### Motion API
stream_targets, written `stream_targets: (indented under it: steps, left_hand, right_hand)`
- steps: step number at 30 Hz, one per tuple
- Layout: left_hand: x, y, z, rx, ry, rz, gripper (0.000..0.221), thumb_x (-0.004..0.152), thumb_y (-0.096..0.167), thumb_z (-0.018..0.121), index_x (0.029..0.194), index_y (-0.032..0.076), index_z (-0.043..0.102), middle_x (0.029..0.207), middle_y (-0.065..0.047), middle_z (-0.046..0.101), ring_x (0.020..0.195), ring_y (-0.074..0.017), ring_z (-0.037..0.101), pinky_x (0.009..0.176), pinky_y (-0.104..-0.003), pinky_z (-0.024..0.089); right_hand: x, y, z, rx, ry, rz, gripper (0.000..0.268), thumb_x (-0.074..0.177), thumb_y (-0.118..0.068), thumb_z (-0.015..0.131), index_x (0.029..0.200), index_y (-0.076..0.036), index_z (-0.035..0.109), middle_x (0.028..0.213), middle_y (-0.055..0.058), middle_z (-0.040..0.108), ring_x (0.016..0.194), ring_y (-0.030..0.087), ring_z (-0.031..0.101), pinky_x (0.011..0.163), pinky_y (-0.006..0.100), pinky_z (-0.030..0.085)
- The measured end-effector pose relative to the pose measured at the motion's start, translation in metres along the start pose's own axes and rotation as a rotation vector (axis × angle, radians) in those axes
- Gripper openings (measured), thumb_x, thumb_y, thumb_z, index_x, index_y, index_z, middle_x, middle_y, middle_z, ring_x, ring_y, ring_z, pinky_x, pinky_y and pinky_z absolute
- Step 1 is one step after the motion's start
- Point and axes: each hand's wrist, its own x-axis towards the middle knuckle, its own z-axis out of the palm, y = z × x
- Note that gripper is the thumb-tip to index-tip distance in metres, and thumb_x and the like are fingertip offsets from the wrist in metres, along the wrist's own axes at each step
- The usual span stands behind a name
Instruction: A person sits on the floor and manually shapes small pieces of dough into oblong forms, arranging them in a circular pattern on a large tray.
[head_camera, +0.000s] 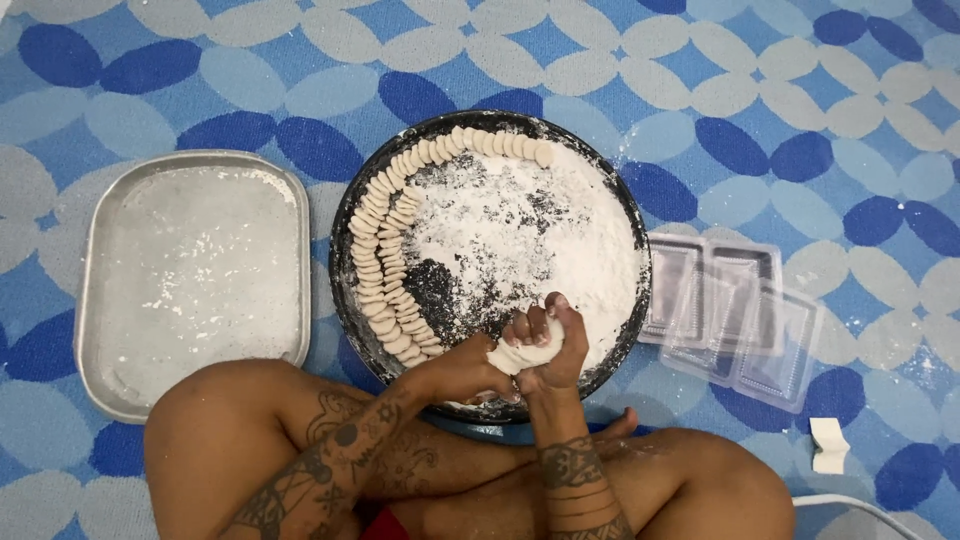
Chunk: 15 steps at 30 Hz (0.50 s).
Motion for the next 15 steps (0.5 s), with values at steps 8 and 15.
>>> stream_targets:
  steps: [8, 15]
  left_hand:
    - [0.020, -0.055, -0.013, -0.645, -0.363, -0.105, 0.021, 0.076, 0.008, 0.076, 0.076, -0.009, 0.063, 0.047, -0.016, 0.047, 0.032, -0.0177, 0.043, 0.024, -0.026, 0.030]
    - [-0.011, 0.025, 0.042, 0.048, 0.347, 0.039, 0.045, 0.087, 0.033, 0.079, 0.062, -0.001, 0.064, 0.051, -0.013, 0.057, 0.045, -0.0177, 0.049, 0.044, -0.031, 0.034]
  right_hand:
    - [-0.006, -0.013, 0.011, 0.365, -0.190, 0.146, 0.020, 0.093, -0.042, 0.057, 0.083, -0.024, 0.054, 0.044, -0.008, 0.041, 0.042, 0.005, 0.036, 0.045, 0.022, 0.039]
    - [0.012, -0.020, 0.013, -0.001, 0.407, -0.032, 0.026, 0.086, -0.042, 0.064, 0.071, -0.022, 0.057, 0.047, -0.006, 0.037, 0.046, 0.011, 0.042, 0.045, 0.026, 0.038]
